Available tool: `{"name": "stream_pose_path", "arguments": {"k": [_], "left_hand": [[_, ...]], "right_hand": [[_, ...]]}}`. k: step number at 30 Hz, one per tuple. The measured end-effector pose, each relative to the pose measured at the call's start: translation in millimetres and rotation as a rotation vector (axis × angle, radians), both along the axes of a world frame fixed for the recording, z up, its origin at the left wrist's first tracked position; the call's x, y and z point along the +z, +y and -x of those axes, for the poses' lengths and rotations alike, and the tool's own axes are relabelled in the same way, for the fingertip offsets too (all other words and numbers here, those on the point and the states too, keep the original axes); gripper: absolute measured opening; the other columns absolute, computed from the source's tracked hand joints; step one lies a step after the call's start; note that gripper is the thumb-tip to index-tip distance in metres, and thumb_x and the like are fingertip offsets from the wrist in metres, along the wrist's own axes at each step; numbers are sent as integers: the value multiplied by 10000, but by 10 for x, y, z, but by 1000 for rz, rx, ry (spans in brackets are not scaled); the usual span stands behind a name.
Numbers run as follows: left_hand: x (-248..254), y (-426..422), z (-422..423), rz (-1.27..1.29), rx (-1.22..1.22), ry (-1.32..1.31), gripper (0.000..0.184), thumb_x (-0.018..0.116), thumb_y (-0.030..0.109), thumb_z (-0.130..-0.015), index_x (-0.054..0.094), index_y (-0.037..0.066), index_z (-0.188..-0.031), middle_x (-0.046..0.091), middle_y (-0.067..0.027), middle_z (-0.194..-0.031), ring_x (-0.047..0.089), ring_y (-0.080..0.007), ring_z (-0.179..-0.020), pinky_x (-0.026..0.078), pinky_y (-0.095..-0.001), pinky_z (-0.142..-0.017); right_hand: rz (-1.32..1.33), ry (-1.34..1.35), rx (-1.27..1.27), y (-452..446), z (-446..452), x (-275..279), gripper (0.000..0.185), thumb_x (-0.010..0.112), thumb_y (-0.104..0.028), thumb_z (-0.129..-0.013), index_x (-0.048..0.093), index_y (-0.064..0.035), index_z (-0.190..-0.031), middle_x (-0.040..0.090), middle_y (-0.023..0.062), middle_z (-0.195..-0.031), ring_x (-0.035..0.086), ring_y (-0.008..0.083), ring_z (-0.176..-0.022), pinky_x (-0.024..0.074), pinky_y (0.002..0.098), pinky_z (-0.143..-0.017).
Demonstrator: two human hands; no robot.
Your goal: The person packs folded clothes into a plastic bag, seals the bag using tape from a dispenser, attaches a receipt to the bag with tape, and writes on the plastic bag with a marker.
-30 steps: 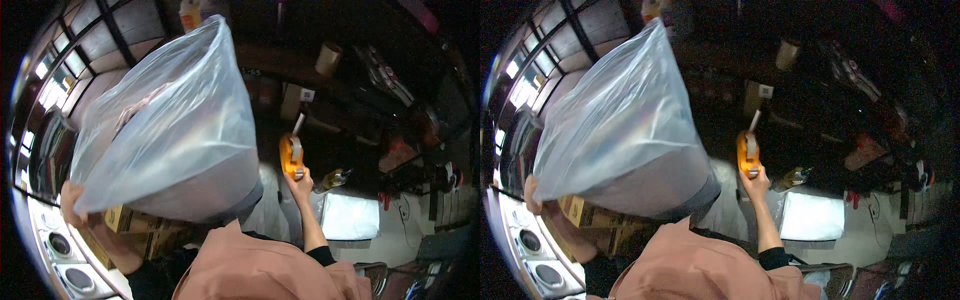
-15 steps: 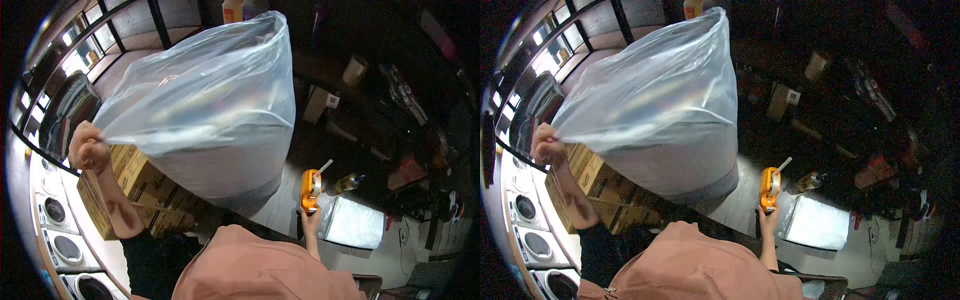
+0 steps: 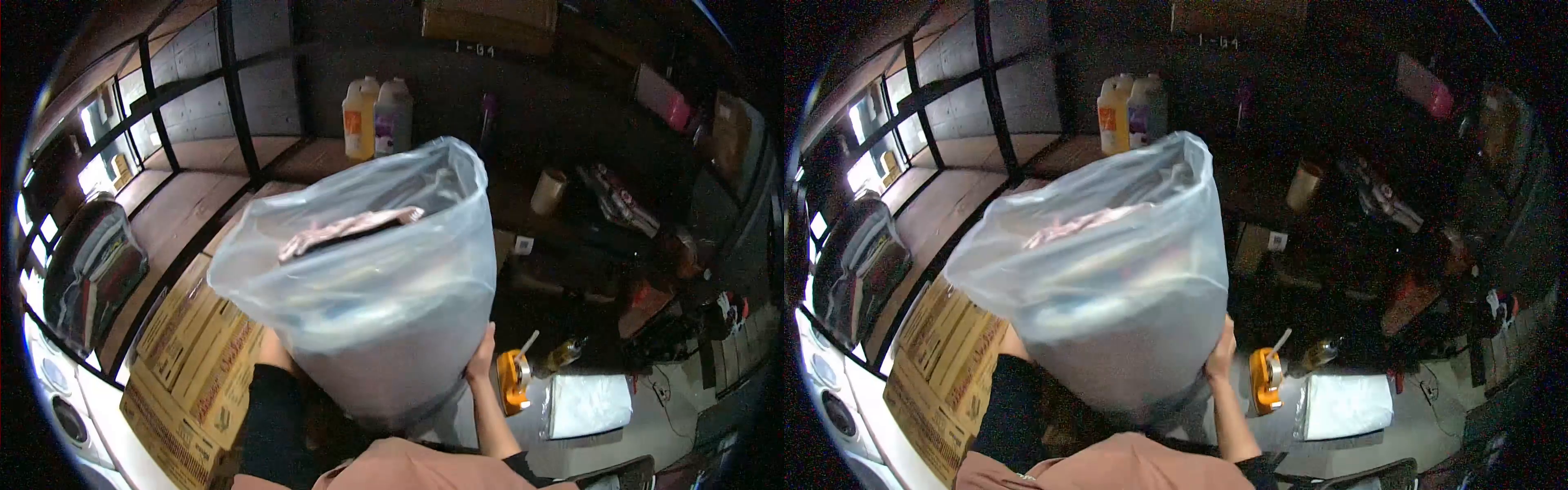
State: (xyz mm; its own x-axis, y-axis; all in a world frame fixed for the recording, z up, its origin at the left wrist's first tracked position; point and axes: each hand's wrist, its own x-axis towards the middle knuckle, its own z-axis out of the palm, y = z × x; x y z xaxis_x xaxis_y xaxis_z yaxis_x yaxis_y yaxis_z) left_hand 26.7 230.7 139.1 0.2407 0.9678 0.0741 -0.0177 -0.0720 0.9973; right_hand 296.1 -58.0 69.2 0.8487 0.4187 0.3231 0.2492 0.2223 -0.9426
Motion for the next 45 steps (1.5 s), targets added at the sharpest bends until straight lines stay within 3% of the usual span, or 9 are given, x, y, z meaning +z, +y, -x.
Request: {"name": "stream_pose_path", "arguments": {"k": [7, 11, 22, 25, 27, 31, 34, 37, 45], "left_hand": [[-151, -314, -69, 35, -196, 70, 685, 400, 660, -900, 572, 14, -1048, 625, -109, -917, 585, -175, -763, 459, -312, -743], [268, -367, -562, -14, -309, -31, 705, 426, 671, -885, 569, 14, -1099, 629, -110, -962, 590, -166, -803, 456, -317, -780], [2140, -1394, -665, 7, -704, -198, 794, 497, 700, -842, 559, 16, -1240, 641, -111, -1087, 601, -144, -911, 450, -331, -880], [2496, -1393, -803, 29, -924, 10, 825, 516, 709, -830, 557, 17, -1278, 644, -112, -1121, 604, -138, -941, 448, -335, -908], [2616, -1316, -979, -11, -1179, 360, 847, 529, 714, -822, 555, 17, -1304, 646, -112, -1143, 606, -134, -960, 447, -337, -926], [2907, -1714, -1084, -577, -1578, 923, 952, 747, 631, -647, 530, -13, -1313, 656, -201, -1119, 636, -320, -956, 477, -397, -909], [2847, -1772, -1135, -1544, -888, 1402, 256, 656, 192, -779, 684, -32, -900, 670, -236, -758, 687, -337, -719, 562, -416, -683], [2831, -1541, -1177, -2125, -585, 949, 148, 581, 124, -832, 649, 19, -753, 655, -168, -666, 687, -329, -663, 565, -397, -576], [2335, -1838, -1123, -1782, -949, 719, 223, 547, 243, -917, 613, 38, -859, 645, -160, -637, 662, -304, -547, 515, -403, -476]], "right_hand": [[-466, 362, -169, -715, 513, -633, 612, 309, -513, -985, 532, 10, -1211, 600, 106, -1140, 548, 232, -1088, 424, 373, -968], [-275, 274, -195, -1175, 959, -428, 556, 393, -523, -930, 547, -59, -1193, 589, 99, -1174, 529, 262, -1117, 377, 426, -995], [173, -1032, -34, -2021, 1422, 305, 477, 625, -551, -778, 587, -249, -1145, 560, 81, -1268, 477, 343, -1197, 248, 571, -1071], [253, -1214, -22, -1895, 1343, 656, 480, 688, -559, -737, 598, -301, -1132, 552, 76, -1294, 463, 365, -1218, 213, 611, -1092], [456, -1320, -107, -1823, 1373, 1077, 459, 595, -632, -779, 609, -292, -1088, 501, 88, -1354, 347, 362, -1316, 38, 723, -1063], [498, -1271, -176, -1665, 1596, 1508, 650, 462, -702, -836, 503, -309, -1351, 251, 107, -1545, 128, 402, -1434, -19, 730, -1056], [553, -1250, -119, -1431, 1766, 1740, 714, 403, -719, -850, 427, -302, -1429, 198, 91, -1572, 57, 405, -1451, -21, 716, -1065], [667, -1215, -42, -1137, 1795, 2092, 756, 394, -748, -830, 435, -285, -1426, 232, 79, -1564, 55, 419, -1448, -19, 707, -1069], [844, -1138, 115, -690, 1655, 2180, 892, 307, -807, -809, 377, -198, -1457, 243, 149, -1546, 97, 457, -1426, -7, 721, -1061]]}}
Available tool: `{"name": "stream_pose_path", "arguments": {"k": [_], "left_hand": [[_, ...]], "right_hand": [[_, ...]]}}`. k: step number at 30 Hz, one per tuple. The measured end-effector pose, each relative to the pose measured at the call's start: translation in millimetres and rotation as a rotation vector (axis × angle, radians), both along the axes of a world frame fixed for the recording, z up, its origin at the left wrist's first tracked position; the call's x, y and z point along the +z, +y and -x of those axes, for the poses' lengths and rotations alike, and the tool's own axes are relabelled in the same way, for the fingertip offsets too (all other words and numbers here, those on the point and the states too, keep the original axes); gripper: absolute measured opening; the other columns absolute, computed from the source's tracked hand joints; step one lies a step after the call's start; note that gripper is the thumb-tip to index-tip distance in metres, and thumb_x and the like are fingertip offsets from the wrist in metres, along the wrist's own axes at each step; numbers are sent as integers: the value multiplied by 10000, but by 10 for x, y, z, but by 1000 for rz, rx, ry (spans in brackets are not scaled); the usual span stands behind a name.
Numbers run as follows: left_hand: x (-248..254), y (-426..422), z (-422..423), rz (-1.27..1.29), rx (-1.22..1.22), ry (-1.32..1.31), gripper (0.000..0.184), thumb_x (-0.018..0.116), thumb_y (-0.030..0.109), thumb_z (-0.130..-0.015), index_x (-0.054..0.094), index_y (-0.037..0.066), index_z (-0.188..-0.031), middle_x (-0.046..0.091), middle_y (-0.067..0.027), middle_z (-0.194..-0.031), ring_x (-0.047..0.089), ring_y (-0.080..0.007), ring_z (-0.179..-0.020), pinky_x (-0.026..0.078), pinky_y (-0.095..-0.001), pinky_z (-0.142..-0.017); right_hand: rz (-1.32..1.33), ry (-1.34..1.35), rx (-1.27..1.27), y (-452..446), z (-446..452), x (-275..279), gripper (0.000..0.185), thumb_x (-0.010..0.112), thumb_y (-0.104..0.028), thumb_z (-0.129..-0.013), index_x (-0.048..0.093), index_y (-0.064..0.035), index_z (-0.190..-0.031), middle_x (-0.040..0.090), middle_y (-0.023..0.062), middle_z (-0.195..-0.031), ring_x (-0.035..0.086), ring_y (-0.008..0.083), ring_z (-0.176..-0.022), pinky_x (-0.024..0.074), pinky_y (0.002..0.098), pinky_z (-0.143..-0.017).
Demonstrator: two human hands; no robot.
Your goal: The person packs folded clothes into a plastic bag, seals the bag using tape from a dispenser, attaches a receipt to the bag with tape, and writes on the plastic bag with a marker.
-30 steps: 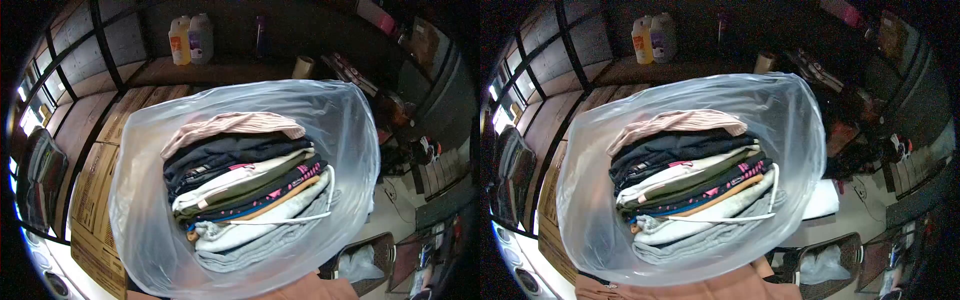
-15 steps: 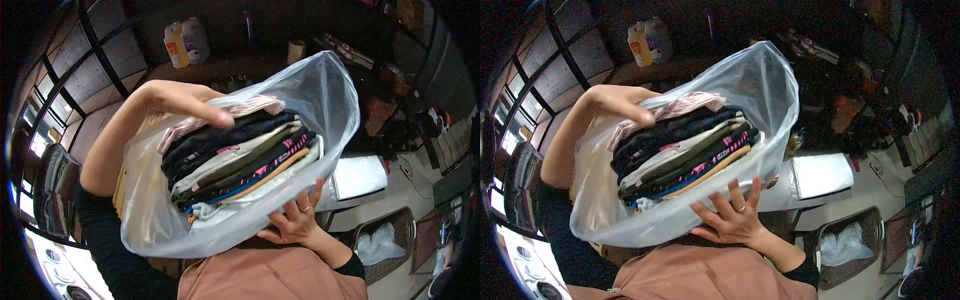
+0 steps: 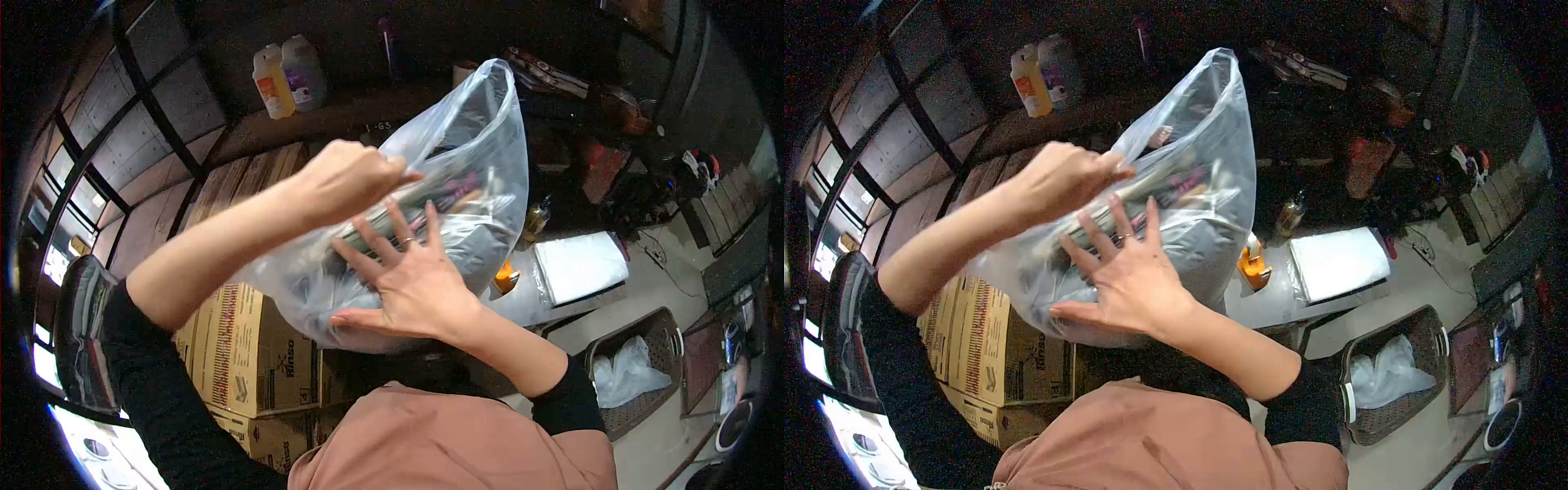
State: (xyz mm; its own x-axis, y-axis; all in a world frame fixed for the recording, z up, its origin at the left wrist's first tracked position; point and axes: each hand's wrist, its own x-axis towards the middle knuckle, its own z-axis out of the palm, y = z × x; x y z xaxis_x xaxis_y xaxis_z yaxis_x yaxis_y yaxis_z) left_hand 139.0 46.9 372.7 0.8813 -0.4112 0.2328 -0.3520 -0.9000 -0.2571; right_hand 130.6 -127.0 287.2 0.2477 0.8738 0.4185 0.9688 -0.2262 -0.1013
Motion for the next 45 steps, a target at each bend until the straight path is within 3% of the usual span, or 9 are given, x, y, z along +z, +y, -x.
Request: {"name": "stream_pose_path", "arguments": {"k": [5, 13, 17, 22, 31, 38, 41, 43, 45], "left_hand": [[-434, -376, 282, -72, -3, 95, 385, 500, 260, -946, 533, 8, -1236, 631, -94, -606, 623, -257, -478, 458, -370, -417], [-502, -726, 553, 215, 4, -121, 453, 534, 351, -944, 583, -16, -1203, 610, -88, -626, 604, -236, -500, 459, -340, -435], [-287, -873, 615, 220, 84, -204, 412, 600, 302, -905, 600, 88, -1257, 520, -50, -686, 542, -213, -527, 444, -332, -460], [-136, -832, 388, 228, 78, -279, 396, 632, 268, -884, 595, 40, -1206, 569, -63, -713, 583, -232, -570, 466, -340, -477], [-668, -1326, 491, 384, 313, 24, 713, 557, 459, -897, 430, -80, -1345, 577, -113, -718, 585, -226, -543, 469, -323, -465], [-610, -1323, 543, 333, 207, 155, 820, 548, 537, -875, 396, -100, -1369, 557, -110, -693, 570, -219, -530, 466, -308, -476], [-593, -1234, 489, 303, 138, 208, 789, 554, 497, -887, 401, -123, -1350, 560, -115, -684, 589, -237, -544, 479, -317, -489], [-619, -1188, 475, 302, 89, 213, 777, 542, 497, -899, 402, -122, -1347, 565, -115, -686, 597, -238, -546, 478, -315, -482], [-650, -1173, 460, 336, 44, 184, 769, 520, 512, -912, 403, -109, -1350, 574, -114, -700, 602, -231, -548, 474, -307, -463]], "right_hand": [[239, 121, 63, -15, 14, -11, 976, 390, -804, -787, 423, -44, -1398, 493, 249, -1336, 367, 423, -1319, 177, 626, -1084], [542, 61, 452, -663, -505, 486, 781, 512, -643, -846, 613, 91, -1093, 587, 300, -1156, 557, 388, -1124, 394, 434, -1016], [153, -443, 635, -1195, -811, 395, 693, 515, -578, -870, 576, 17, -1220, 559, 173, -1279, 492, 298, -1258, 329, 452, -1092], [269, -215, 496, -1038, -1112, 407, 796, 377, -746, -843, 399, -219, -1439, 384, 144, -1463, 286, 308, -1403, 121, 654, -1099], [348, -142, 494, -823, -1420, 320, 1085, 424, -890, -680, 337, -151, -1469, 261, 67, -1551, 96, 309, -1463, 2, 650, -1110], [380, -339, 166, -1094, -2278, 501, 712, 534, -514, -898, 371, -91, -1447, 397, 137, -1469, 350, 282, -1376, 267, 386, -1142], [336, 228, 301, -1404, -2283, 914, 590, 722, -212, -773, 546, -74, -1320, 499, 163, -1383, 508, 307, -1256, 403, 427, -1059], [110, 3, 424, -1634, -2205, 1445, 454, 656, -105, -770, 607, 21, -1203, 614, 202, -1225, 639, 336, -1073, 486, 451, -952], [11, -443, 275, -1499, -1710, 1786, 434, 660, -210, -811, 620, 28, -1172, 601, 223, -1231, 516, 382, -1227, 401, 485, -1032]]}}
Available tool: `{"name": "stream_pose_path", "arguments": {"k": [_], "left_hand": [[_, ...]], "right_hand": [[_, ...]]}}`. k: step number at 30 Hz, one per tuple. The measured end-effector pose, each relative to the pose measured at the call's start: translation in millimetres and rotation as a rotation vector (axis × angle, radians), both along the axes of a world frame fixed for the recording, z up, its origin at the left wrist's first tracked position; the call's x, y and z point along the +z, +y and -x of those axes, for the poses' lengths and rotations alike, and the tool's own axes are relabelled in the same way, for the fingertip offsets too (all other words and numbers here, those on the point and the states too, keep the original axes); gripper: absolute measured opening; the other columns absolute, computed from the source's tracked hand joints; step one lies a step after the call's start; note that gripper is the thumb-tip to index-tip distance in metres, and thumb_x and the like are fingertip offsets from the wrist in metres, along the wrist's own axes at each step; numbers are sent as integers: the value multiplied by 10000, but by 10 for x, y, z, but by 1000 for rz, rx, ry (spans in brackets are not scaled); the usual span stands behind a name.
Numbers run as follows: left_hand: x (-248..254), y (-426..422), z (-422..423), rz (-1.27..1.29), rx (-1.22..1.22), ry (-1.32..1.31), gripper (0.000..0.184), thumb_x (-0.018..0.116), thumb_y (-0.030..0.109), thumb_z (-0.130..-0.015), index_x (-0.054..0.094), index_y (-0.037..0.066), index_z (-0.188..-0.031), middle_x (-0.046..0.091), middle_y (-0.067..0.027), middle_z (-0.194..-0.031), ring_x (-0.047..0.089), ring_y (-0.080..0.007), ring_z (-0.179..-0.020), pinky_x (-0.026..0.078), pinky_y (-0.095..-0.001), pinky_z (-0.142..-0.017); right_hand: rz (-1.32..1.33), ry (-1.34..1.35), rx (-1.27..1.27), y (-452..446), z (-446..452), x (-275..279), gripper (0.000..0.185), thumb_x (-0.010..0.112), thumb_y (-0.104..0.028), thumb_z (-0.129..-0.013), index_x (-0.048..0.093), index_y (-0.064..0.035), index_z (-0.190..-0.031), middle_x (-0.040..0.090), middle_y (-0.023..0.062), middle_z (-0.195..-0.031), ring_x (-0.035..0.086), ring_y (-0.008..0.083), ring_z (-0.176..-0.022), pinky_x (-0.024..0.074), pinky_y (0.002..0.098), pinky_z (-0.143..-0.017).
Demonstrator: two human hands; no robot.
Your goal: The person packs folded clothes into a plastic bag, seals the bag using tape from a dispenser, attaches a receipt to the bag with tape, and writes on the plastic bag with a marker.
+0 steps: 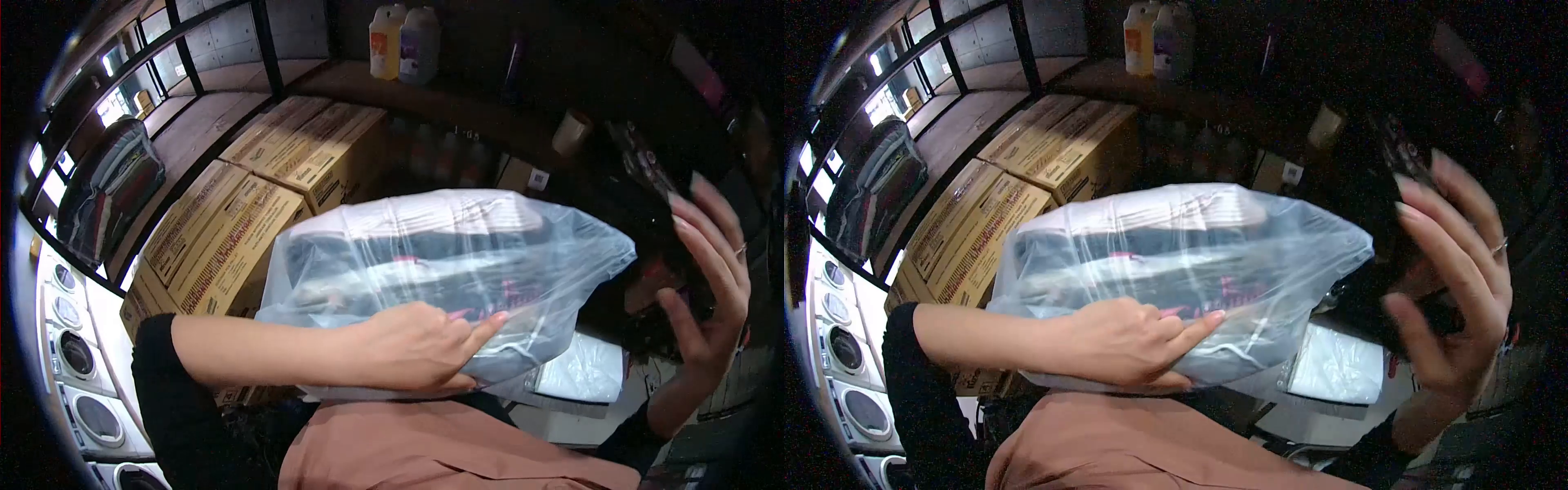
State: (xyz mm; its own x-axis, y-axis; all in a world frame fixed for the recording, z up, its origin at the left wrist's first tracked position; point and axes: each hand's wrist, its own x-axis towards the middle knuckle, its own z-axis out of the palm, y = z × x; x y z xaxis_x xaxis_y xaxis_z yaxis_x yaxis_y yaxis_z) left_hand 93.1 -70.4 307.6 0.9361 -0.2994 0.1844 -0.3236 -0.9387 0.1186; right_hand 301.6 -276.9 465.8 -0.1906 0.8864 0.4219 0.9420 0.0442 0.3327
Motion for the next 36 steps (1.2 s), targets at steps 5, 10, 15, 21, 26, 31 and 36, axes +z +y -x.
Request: {"name": "stream_pose_path", "arguments": {"k": [5, 10, 15, 21, 26, 31, 36], "left_hand": [[-64, -70, 23, -47, 34, 76, 736, 560, 502, -874, 447, -75, -1317, 608, -148, -772, 632, -271, -647, 505, -340, -532], [247, 67, 257, 56, 162, 61, 733, 625, 494, -829, 458, 16, -1358, 609, -145, -850, 623, -269, -772, 514, -338, -651], [671, 459, 1184, -217, 721, -149, 611, 697, 276, -799, 503, 45, -1331, 600, -139, -802, 619, -288, -680, 493, -337, -591], [246, 410, 1934, -492, 910, -444, 157, 645, -3, -788, 615, 11, -941, 523, -99, -720, 537, -241, -575, 447, -288, -535], [-8, 429, 1817, 984, 1075, -767, 574, 640, -44, -769, 422, 40, -1293, 539, -81, -1062, 549, -134, -939, 479, -236, -684], [41, 298, 1634, 1301, 1062, -671, 577, 654, -68, -734, 475, -13, -1281, 599, -105, -1095, 594, -141, -1005, 501, -230, -772], [-369, 712, 1911, 1104, 1212, -856, 262, 616, -108, -724, 599, -17, -970, 592, 2, -776, 527, -65, -602, 413, -176, -565]], "right_hand": [[277, 43, 290, 1197, 361, -680, 678, 524, -636, -849, 501, -207, -1373, 330, 103, -1515, 192, 344, -1436, 99, 568, -1151], [466, 110, 302, 1462, 258, -1346, 691, 355, -646, -907, 349, -247, -1471, 289, 90, -1538, 172, 359, -1441, 67, 662, -1108], [463, 133, 268, 1443, 154, -1416, 813, 310, -764, -837, 337, -260, -1474, 265, 86, -1546, 142, 347, -1447, 8, 651, -1119], [515, 204, 287, 1457, 132, -1377, 869, 276, -817, -796, 327, -279, -1476, 253, 85, -1548, 121, 341, -1450, -17, 633, -1132], [533, 190, 286, 1457, 104, -1350, 931, 292, -861, -749, 319, -282, -1478, 246, 89, -1549, 110, 344, -1451, -18, 621, -1139], [551, 214, 313, 1490, 84, -1354, 998, 310, -899, -699, 322, -275, -1477, 245, 100, -1548, 100, 352, -1451, -19, 619, -1140], [516, 139, 315, 1490, 42, -1379, 1048, 344, -920, -655, 318, -272, -1478, 250, 105, -1545, 100, 354, -1450, -2, 616, -1144]]}}
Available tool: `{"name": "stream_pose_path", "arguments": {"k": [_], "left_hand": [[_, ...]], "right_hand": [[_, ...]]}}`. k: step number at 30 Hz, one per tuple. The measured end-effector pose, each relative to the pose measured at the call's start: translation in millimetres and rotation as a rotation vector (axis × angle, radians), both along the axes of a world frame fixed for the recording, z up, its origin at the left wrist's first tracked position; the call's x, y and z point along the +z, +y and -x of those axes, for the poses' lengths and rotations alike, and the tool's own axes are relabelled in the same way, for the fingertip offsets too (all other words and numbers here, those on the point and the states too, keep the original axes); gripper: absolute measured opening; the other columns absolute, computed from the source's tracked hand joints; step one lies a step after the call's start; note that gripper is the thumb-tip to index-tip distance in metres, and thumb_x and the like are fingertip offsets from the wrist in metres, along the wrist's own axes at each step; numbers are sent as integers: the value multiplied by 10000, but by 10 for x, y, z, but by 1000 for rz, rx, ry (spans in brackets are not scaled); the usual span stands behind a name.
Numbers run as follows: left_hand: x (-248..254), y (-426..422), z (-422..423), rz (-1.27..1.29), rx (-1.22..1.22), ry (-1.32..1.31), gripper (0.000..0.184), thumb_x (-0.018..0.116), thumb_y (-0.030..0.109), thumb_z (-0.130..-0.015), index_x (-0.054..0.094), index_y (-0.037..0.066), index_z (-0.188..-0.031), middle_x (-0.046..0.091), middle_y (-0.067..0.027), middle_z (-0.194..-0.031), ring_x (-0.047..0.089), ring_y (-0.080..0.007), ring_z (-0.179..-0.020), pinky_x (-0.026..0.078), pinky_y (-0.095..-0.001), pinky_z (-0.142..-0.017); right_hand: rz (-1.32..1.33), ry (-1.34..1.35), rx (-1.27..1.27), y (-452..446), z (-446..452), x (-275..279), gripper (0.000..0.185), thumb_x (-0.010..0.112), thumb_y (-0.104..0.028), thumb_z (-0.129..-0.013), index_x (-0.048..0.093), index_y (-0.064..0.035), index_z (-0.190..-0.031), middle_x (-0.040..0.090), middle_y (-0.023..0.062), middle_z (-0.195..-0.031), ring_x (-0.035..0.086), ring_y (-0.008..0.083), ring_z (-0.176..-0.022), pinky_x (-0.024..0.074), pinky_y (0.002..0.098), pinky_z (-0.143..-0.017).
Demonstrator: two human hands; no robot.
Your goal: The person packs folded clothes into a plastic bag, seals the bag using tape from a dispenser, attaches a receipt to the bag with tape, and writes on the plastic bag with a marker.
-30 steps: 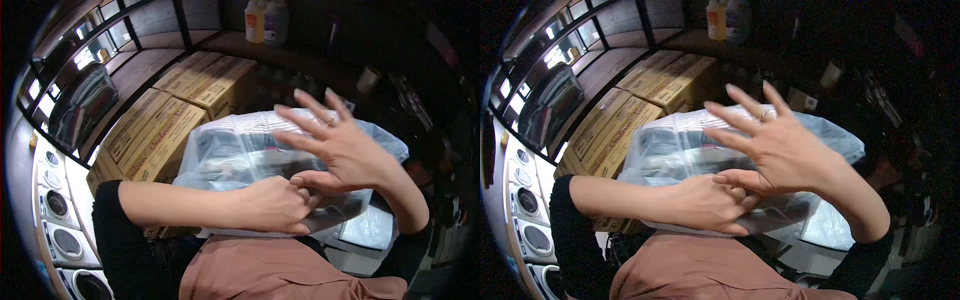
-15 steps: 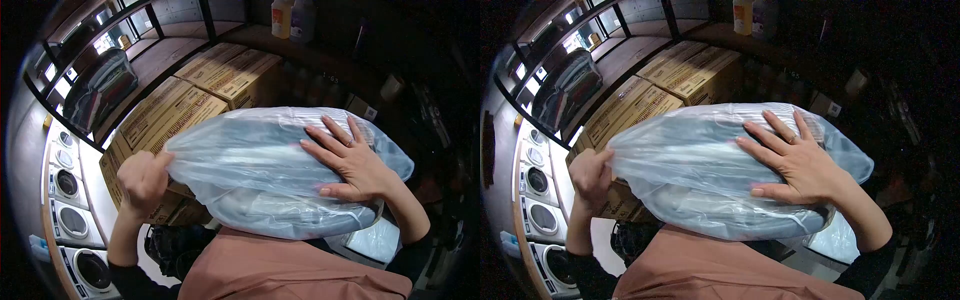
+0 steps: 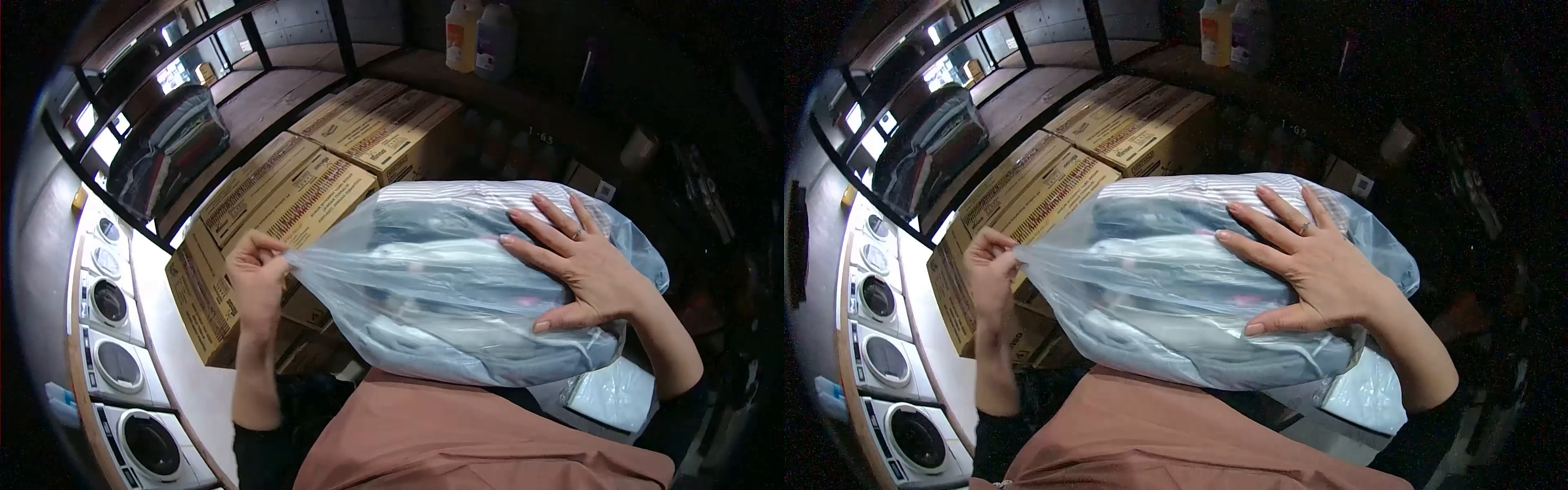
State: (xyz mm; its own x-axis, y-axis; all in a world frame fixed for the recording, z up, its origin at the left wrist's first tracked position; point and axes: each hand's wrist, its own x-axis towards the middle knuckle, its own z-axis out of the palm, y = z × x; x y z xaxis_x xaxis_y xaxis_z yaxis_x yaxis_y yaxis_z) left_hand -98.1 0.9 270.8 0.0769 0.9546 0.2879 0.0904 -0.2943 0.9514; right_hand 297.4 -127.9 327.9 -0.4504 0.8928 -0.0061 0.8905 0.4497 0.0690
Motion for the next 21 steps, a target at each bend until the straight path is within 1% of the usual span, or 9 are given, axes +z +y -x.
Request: {"name": "stream_pose_path", "arguments": {"k": [1, 4, 5, 8, 9, 12, 13, 17, 21], "left_hand": [[-115, 81, 21, 105, 4, -12, 283, 585, -110, -724, 579, 0, -985, 576, -3, -840, 503, -59, -665, 386, -165, -601], [-187, 144, -122, -225, -62, -213, 397, 615, -11, -734, 551, 21, -1125, 557, -69, -925, 528, -87, -840, 438, -214, -701], [-96, 123, -139, -263, -213, -244, 544, 605, -10, -681, 512, 19, -1217, 552, -106, -1163, 519, -181, -1118, 429, -312, -923], [90, 102, -199, -276, -348, -164, 652, 621, 8, -633, 515, 44, -1275, 516, -150, -1332, 453, -275, -1293, 351, -400, -1082], [95, 177, -184, -264, -390, -145, 535, 612, 10, -630, 619, 42, -1165, 519, -166, -1364, 389, -332, -1355, 256, -463, -1145], [48, 498, -89, -368, -541, 3, 339, 601, 8, -658, 700, 20, -982, 637, -167, -1194, 459, -372, -1294, 282, -497, -1123], [87, 444, -177, -318, -452, -43, 200, 584, 8, -724, 716, 5, -874, 685, -175, -1069, 483, -400, -1265, 286, -523, -1111], [98, 487, -167, -369, -448, -105, 196, 532, -39, -796, 711, 6, -862, 695, -175, -1022, 547, -395, -1191, 338, -522, -1081], [153, 238, -99, -613, -378, 135, 201, 513, -97, -737, 688, -3, -770, 711, -161, -893, 666, -373, -980, 438, -510, -1004]], "right_hand": [[-13, -15, -2, -19, 2, -19, 1056, 352, -923, -647, 318, -273, -1478, 251, 105, -1544, 104, 355, -1450, 3, 616, -1145], [14, 27, -22, -60, 10, 40, 1056, 381, -916, -643, 319, -271, -1477, 254, 102, -1543, 119, 362, -1445, 18, 618, -1146], [63, 49, -56, -103, -30, 62, 1040, 454, -882, -648, 322, -268, -1477, 249, 110, -1545, 114, 363, -1446, 17, 620, -1144], [-57, -23, -205, -322, -251, 375, 1030, 527, -837, -642, 330, -264, -1475, 237, 120, -1549, 105, 369, -1447, 20, 624, -1142], [-133, -69, -253, -421, -423, 440, 1027, 581, -791, -624, 348, -255, -1469, 231, 125, -1551, 103, 378, -1446, 29, 629, -1139], [-41, 336, -402, -641, -846, 554, 1029, 674, -574, -536, 378, -226, -1458, 220, 115, -1560, 119, 404, -1440, 105, 653, -1126], [6, 548, -431, -699, -844, 572, 902, 686, -285, -552, 450, -204, -1419, 258, 132, -1546, 233, 394, -1415, 239, 609, -1118], [-90, 545, -460, -763, -844, 369, 698, 488, 159, -669, 595, -151, -1285, 518, 176, -1360, 547, 328, -1212, 470, 419, -1019], [-631, 203, -372, -854, -884, 125, 484, 580, 85, -790, 615, -124, -1225, 620, 176, -1205, 653, 330, -1031, 581, 394, -853]]}}
